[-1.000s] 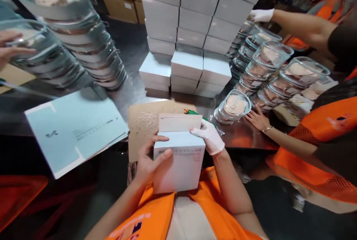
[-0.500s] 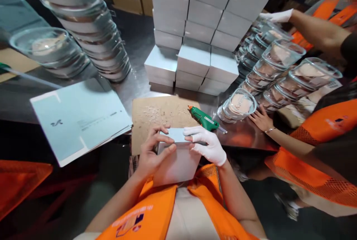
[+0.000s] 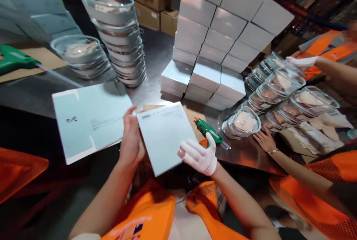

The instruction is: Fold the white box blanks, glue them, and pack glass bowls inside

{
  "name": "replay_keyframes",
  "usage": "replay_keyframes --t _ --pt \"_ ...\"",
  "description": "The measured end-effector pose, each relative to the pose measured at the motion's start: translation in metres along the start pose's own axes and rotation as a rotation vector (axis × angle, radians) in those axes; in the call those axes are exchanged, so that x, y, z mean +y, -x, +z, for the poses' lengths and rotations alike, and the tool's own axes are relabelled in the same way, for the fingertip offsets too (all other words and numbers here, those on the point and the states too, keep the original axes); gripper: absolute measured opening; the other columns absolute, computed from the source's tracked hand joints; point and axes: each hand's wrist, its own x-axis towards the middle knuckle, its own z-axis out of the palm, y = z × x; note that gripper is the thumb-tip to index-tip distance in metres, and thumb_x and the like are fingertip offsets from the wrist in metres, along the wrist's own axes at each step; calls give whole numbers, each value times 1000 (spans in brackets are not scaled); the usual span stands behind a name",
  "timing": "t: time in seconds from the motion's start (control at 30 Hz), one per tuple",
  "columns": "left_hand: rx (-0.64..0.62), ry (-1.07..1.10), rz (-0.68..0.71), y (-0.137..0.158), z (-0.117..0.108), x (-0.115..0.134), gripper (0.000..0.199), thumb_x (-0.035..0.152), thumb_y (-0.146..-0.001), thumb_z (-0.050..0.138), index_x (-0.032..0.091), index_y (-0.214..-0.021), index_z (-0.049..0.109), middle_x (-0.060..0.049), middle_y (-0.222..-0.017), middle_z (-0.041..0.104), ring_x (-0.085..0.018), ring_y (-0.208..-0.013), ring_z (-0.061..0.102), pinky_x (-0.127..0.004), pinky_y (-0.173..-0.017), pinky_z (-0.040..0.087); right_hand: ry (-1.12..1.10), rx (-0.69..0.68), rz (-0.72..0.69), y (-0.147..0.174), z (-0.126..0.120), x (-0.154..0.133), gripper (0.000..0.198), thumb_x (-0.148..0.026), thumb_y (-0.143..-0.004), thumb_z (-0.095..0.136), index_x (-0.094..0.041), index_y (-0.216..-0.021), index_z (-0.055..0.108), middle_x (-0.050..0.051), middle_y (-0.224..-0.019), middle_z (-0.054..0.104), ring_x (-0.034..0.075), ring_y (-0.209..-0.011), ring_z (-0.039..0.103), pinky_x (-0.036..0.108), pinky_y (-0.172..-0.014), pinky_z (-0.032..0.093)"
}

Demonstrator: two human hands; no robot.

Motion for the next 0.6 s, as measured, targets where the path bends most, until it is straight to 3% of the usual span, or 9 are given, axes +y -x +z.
replay_keyframes --t 0.07,0.13,0.27,0.37,0.43,0.5,0.6 --pt "65 -22 189 -7 -5 8 107 97 -75 58 35 -159 34 -15 -170 41 -35 -162 35 -51 -112 54 151 114 -74 -43 -16 20 29 -43 -98 72 -35 -126 71 2 -129 79 27 -125 73 63 -131 32" --pt "132 -102 300 -9 -15 13 113 98 -78 50 34 -166 20 -16 -178 24 -33 -169 18 -56 -125 41 266 242 -46 -96 -30 40 40 -42 -101 69 -29 -138 65 7 -140 74 28 -136 66 67 -133 23" --pt "223 -241 351 -11 -38 12 106 92 -85 51 26 -163 23 -23 -170 38 -33 -163 32 -59 -128 32 368 276 90 -207 -42 72 61 -26 -94 77 -11 -150 58 22 -152 62 34 -146 55 66 -132 22" --pt "269 -352 432 -20 -60 16 108 92 -78 62 20 -154 34 -25 -163 45 -36 -155 43 -60 -128 31 352 219 250 -263 -35 91 46 -23 -107 52 3 -145 58 24 -145 65 31 -142 59 61 -129 25" --pt "338 -499 520 -29 -78 26 109 90 -70 72 19 -147 43 -25 -160 48 -40 -152 44 -60 -127 30 344 214 342 -273 -27 94 51 -29 -106 57 7 -142 58 29 -143 65 37 -139 60 67 -125 28" --pt "436 -709 573 -42 -98 41 105 87 -63 79 19 -139 52 -22 -159 51 -45 -153 41 -63 -129 26 342 226 354 -257 -19 87 67 -37 -98 72 6 -147 55 35 -152 57 45 -146 52 74 -125 24" --pt "586 -952 405 -66 -130 62 98 85 -58 83 23 -129 57 -19 -161 51 -55 -155 33 -76 -128 17 315 257 221 -193 -10 59 67 -41 -102 67 -1 -154 51 30 -165 45 44 -156 41 71 -132 15"
